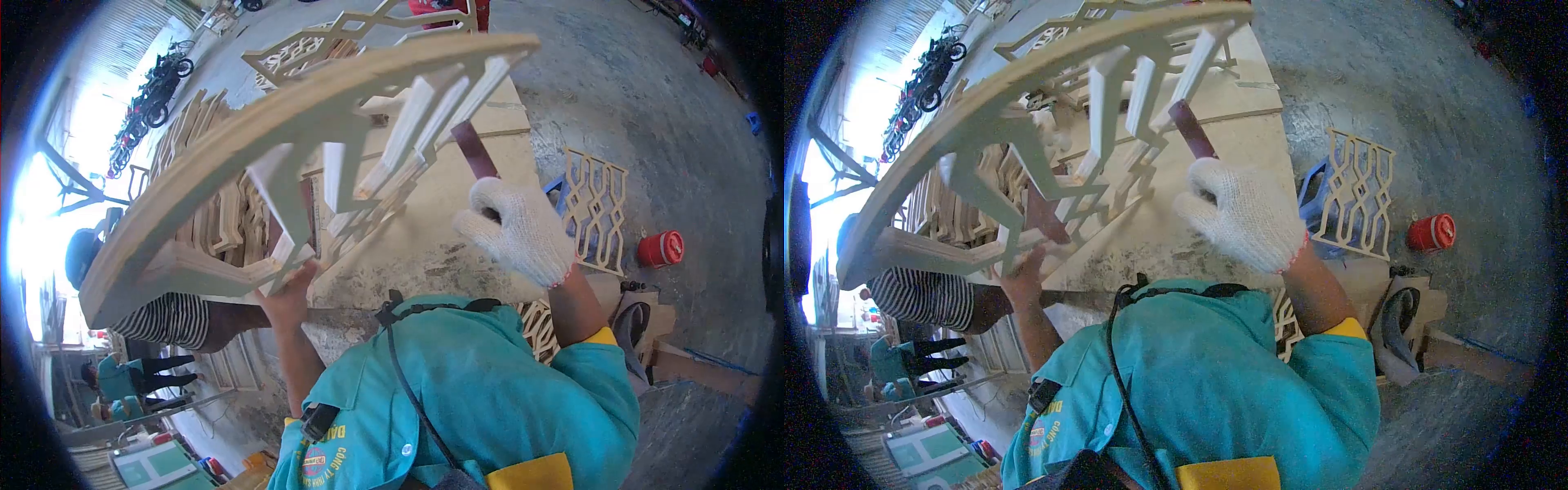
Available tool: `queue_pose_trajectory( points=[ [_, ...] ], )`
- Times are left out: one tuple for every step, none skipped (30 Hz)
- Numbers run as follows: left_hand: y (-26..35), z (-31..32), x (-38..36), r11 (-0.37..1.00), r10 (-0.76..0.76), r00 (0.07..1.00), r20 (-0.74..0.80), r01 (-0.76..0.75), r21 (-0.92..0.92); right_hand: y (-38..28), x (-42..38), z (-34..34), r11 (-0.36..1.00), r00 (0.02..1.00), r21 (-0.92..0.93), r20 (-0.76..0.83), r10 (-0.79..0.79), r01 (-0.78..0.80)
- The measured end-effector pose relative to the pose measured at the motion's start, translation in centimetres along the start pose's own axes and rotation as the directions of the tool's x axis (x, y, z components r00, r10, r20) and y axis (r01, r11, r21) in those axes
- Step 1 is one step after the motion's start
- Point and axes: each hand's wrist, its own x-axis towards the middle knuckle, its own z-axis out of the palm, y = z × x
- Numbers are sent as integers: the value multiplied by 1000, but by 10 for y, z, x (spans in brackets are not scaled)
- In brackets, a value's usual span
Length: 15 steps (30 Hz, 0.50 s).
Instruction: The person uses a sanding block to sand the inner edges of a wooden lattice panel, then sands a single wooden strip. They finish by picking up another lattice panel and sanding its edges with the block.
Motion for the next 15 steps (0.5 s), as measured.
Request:
queue_pose_trajectory(
  points=[
    [-10, 5, 4, 999, 26, 1000, -11, -27, -43, -1, 0, -3, 1000, 999, 13, -28, -16, 17],
    [-25, 9, 8, 998, -8, 1000, -6, 8, -58, -4, 0, -8, 999, 998, -34, -52, -36, 35],
    [-43, 15, 12, 996, -44, 999, 0, 43, -74, -8, 1, -15, 995, 996, -84, -74, -56, 50],
    [-45, 23, 17, 993, -78, 997, 6, 78, -91, -10, 2, -20, 989, 992, -136, -95, -78, 64],
    [-45, 38, 16, 977, -99, 995, 10, 99, -188, -8, 4, -23, 972, 992, -226, -89, -94, 72],
    [-51, 47, 14, 984, -103, 994, -21, 99, -147, -7, 7, -26, 946, 991, -314, -84, -109, 77],
    [-63, 54, 13, 989, -106, 993, -51, 100, -105, -5, 9, -29, 913, 990, -399, -77, -121, 81],
    [-71, 61, 10, 993, -108, 991, -81, 103, -63, -3, 11, -32, 888, 987, -446, -57, -149, 108],
    [-67, 68, 6, 982, -188, 974, -130, 187, -19, 0, 11, -34, 861, 984, -491, -33, -173, 135],
    [-70, 68, 3, 977, -205, 976, -80, 198, -81, 2, 12, -36, 830, 981, -533, -4, -196, 163],
    [-74, 67, -1, 966, -221, 975, -33, 214, -142, 2, 13, -37, 826, 975, -535, -16, -220, 177],
    [-73, 67, -4, 951, -236, 972, 7, 233, -201, 2, 14, -37, 821, 969, -536, -21, -248, 198],
    [-70, 67, -6, 964, -217, 976, 2, 214, -159, 1, 17, -35, 816, 960, -533, -22, -279, 225],
    [-67, 67, -8, 974, -199, 980, -6, 197, -114, -2, 19, -33, 808, 951, -527, 1, -309, 263],
    [-64, 68, -10, 981, -181, 983, -14, 179, -70, -6, 22, -33, 799, 941, -522, 24, -338, 301]
  ],
)
